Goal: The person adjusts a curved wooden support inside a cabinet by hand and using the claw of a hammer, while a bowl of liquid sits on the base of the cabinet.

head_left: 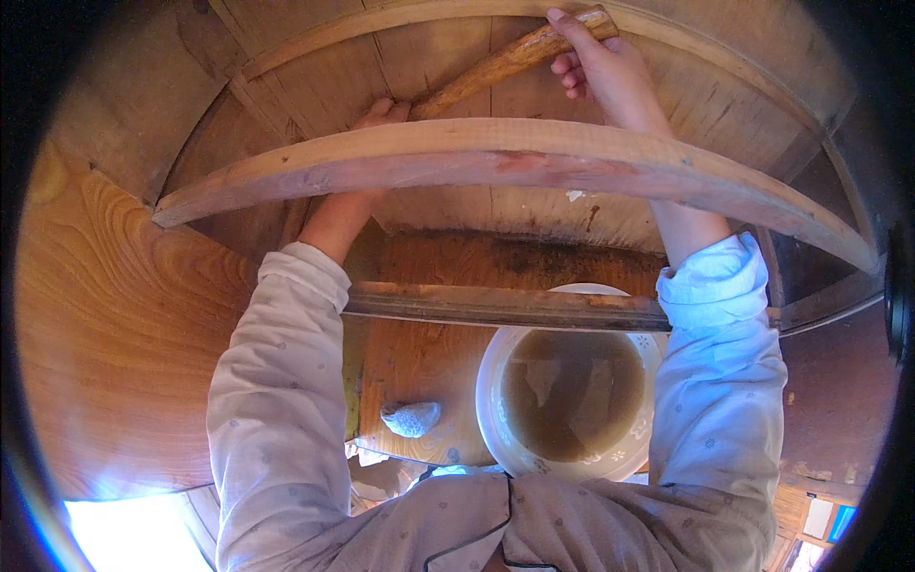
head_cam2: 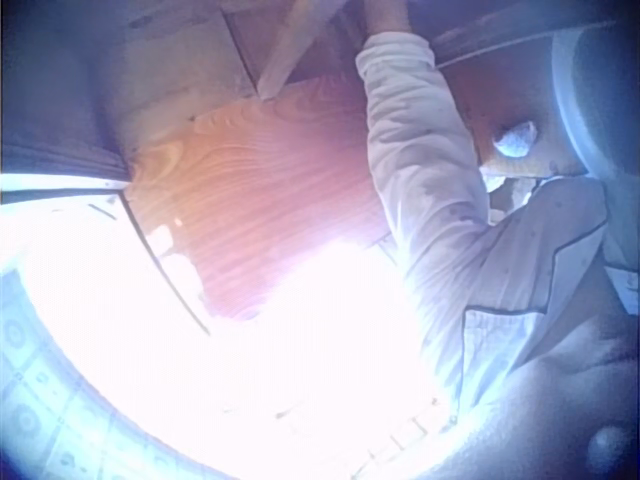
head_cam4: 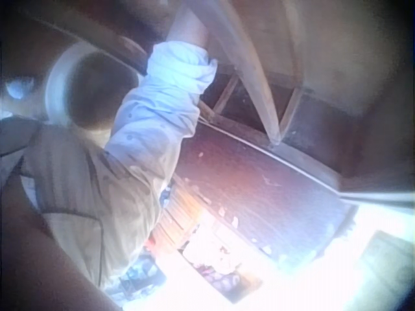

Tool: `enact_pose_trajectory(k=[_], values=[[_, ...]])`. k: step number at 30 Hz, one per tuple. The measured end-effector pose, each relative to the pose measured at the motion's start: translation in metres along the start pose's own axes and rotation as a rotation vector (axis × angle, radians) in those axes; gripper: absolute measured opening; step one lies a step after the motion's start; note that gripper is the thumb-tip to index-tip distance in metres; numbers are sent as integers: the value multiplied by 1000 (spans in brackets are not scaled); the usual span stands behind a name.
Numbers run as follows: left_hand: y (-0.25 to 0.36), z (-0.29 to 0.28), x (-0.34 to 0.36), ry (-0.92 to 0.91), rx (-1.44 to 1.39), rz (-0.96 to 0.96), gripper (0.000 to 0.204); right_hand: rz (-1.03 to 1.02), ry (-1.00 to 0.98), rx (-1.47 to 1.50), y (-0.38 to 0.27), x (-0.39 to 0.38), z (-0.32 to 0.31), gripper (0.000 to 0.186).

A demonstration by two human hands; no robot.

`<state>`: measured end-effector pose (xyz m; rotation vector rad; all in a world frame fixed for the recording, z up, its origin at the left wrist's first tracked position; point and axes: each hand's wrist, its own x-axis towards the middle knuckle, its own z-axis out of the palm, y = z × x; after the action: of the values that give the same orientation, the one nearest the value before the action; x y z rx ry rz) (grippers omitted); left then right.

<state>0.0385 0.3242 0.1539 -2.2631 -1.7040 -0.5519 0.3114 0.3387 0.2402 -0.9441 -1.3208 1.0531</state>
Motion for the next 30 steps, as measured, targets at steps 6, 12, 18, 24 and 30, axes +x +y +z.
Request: enact_pose_trajectory(k=[6,12,18,24,30], values=[[-23,19,-4,169,-243,166,35,81,-21,-22,9,-9,-14,39],[14,-12,-2,193,131,263,32,230,10,174,30,-18,-45,43],[-28,18,-20,238,153,186,34,62,-107,-113,-17,-23,6,48],[-28,42,-9,308,-503,131,34,161,-84,-23,-8,-19,-8,47],[5,-26,-9,123,114,296,25,277,-17,282,20,-29,-22,44]])
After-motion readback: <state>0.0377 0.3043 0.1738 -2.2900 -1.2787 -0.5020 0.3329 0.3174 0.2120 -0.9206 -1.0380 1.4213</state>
